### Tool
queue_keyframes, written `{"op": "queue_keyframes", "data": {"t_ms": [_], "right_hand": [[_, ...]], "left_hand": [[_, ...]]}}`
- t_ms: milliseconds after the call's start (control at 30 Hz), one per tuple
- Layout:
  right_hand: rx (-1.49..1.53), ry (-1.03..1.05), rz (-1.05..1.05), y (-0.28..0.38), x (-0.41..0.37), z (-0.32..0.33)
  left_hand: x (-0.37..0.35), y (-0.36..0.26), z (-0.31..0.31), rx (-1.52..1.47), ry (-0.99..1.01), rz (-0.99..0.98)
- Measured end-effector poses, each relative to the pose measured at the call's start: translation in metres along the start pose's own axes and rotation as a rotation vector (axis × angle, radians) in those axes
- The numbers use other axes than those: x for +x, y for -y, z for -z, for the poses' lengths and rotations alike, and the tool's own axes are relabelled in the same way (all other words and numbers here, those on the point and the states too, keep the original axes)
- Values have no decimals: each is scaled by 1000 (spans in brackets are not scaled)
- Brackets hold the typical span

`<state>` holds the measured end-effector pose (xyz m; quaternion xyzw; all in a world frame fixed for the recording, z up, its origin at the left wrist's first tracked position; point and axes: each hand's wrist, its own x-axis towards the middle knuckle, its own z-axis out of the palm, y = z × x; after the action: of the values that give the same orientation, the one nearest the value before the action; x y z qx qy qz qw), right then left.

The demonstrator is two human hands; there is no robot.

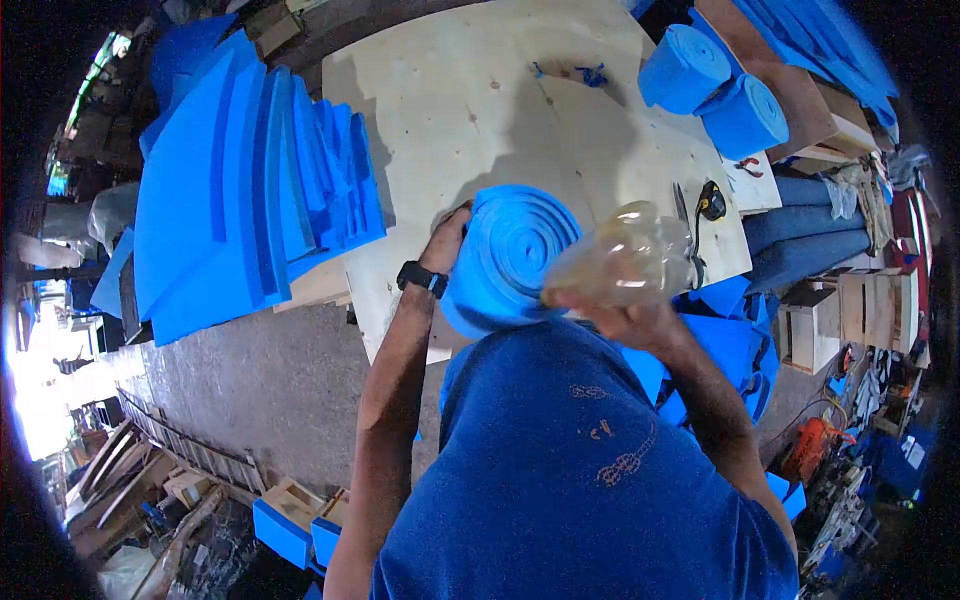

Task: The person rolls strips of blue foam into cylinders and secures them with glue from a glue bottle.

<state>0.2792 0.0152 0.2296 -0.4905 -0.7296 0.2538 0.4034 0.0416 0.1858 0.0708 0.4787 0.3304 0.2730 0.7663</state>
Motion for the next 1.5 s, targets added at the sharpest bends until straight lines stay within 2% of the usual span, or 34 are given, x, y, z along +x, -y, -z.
{"op": "queue_keyframes", "data": {"t_ms": [33,133,167,200,233,300,367,467,500,567,667,700,733,767,867,900,1000,1067,1133,1200,1267,1333,1400,1467,1500], "right_hand": [[251,12,-303,-1,-6,6],[129,25,-86,-4,-5,6],[-244,11,153,-2,-6,0],[-624,-94,380,0,-8,-7],[-728,-194,456,4,-6,-10],[-457,-208,262,-3,-3,-2],[307,-15,-280,-24,-1,15],[421,-151,-323,-10,6,11],[526,-168,-421,4,9,8],[4,-180,31,7,9,5],[-605,-165,442,-23,4,6],[-609,-187,395,-34,8,7],[-167,-62,68,-39,9,7],[261,-89,-273,-45,9,6],[592,-282,-303,-31,25,-14],[574,-324,-231,-33,29,-24],[448,-201,-130,-38,33,-26],[-416,-184,272,-24,27,-18],[-591,-126,319,-21,22,-11],[-75,-44,39,-30,24,0],[212,-19,-153,-39,26,12],[279,-64,-289,-39,21,17],[380,-118,-252,-37,28,9],[184,-176,-18,-33,42,-3],[-65,-196,195,-33,52,-10]], "left_hand": [[-3,-2,-2,-39,-13,11],[-3,-7,-6,-47,-20,28],[-2,-7,-10,-32,-13,36],[-2,-11,-14,6,-25,25],[-5,-16,-19,46,-37,9],[-3,-19,-20,17,-21,-15],[-2,-7,-11,-127,22,-19],[-6,-21,-13,234,32,-77],[-7,-19,-13,188,20,-60],[-4,-17,-16,102,-2,-38],[-4,-13,-12,-27,9,0],[-6,-13,-13,-15,7,-6],[-8,-14,-14,-1,4,-15],[-6,-16,-14,12,0,-31],[-4,-15,-14,58,21,-4],[-3,-14,-12,121,34,-32],[-1,-9,-5,264,37,-110],[2,0,1,310,4,-147],[2,2,1,282,25,-156],[-1,-2,-3,222,27,-121],[-4,-12,-8,130,-4,-54],[-2,-9,-4,61,13,-56],[-2,-6,-5,31,25,-36],[1,-9,-13,42,27,-8],[7,0,-9,174,38,-100]]}}
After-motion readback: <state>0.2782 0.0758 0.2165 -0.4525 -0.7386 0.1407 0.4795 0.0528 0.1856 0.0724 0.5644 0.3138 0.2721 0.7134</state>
